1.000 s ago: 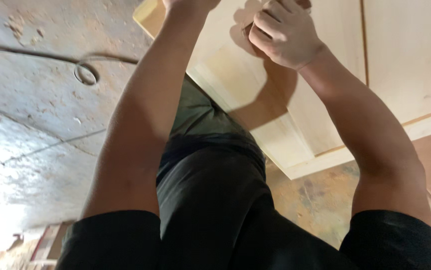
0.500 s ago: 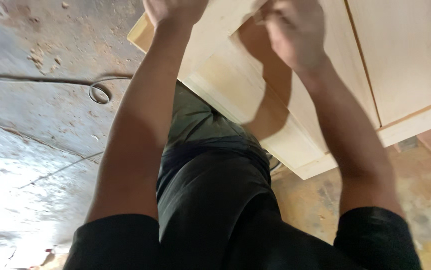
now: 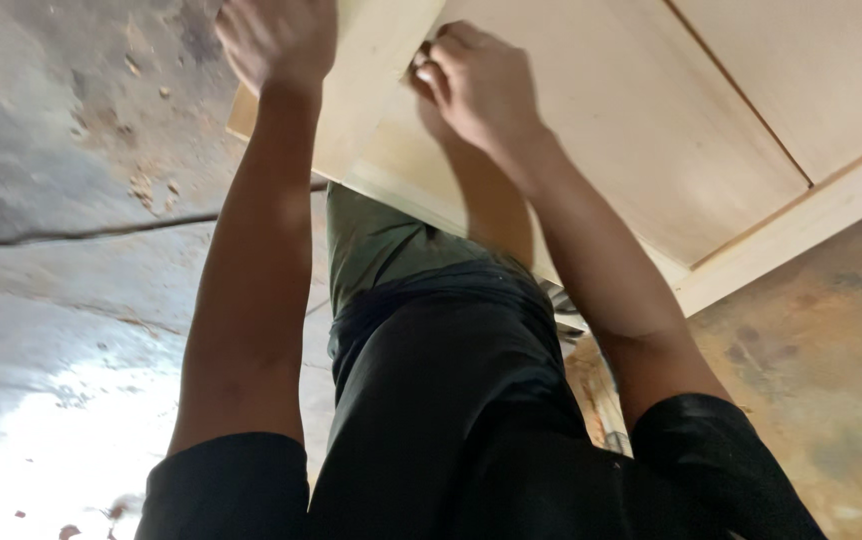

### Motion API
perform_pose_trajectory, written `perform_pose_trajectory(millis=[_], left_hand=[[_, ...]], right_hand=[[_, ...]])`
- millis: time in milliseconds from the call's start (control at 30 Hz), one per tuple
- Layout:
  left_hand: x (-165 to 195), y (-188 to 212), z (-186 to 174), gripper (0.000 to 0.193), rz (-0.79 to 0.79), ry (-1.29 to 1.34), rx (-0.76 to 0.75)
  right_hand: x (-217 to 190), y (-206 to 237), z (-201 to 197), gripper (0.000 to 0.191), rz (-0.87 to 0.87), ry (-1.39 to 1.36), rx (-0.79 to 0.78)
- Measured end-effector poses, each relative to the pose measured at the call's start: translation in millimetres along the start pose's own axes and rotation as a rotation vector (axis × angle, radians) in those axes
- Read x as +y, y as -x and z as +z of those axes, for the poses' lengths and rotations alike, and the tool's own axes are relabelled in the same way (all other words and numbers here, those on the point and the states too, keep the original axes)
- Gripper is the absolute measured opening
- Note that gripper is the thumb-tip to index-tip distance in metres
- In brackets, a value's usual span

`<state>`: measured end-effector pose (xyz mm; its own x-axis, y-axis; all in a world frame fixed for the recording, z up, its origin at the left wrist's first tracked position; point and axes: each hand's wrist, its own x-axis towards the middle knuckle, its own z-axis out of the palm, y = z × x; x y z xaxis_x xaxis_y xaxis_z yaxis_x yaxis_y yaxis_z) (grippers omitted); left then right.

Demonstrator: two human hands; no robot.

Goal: The person picks up a roll of sandpaper, tears off a piece, and uses it to sand the surface of a large wooden panel. They move the sandpaper back and forth across the wood, covering different areas of the panel.

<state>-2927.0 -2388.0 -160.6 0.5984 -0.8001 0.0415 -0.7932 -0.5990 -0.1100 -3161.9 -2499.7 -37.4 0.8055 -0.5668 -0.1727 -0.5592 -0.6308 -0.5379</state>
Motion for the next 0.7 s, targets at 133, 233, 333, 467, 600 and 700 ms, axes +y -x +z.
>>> perform_pose_trajectory(millis=[133,233,333,467,600,700], left_hand=[[7.6,-12.3,-32.9,0.057,0.008,0.17,0.104],[7.6,-23.6,-51.0,0.058,-0.084,0.384,-0.231],[6.8,-28.1,-53.8,0.059,-0.109,0.46,-0.277],[12.6,-30.4,-49.4,0.063,-0.002,0.432,-0.057],[25.6,-36.1,-63.5,0.073,-0.084,0.486,-0.156],[32.0,-39.9,-84.3,0.074,-0.308,0.359,-0.439]], right_hand=[[-4.0,5.7,-5.2,0.015,-0.098,-0.008,0.034],[-9.7,6.2,-10.0,0.017,-0.052,0.049,0.019],[-23.3,2.4,-17.9,0.011,0.043,0.014,0.105],[-41.9,15.0,-44.1,0.019,0.394,-0.016,-0.42],[-62.8,74.4,-69.1,0.017,0.404,-0.293,-0.268],[-63.1,121.7,-71.4,0.021,0.435,-0.336,-0.085]])
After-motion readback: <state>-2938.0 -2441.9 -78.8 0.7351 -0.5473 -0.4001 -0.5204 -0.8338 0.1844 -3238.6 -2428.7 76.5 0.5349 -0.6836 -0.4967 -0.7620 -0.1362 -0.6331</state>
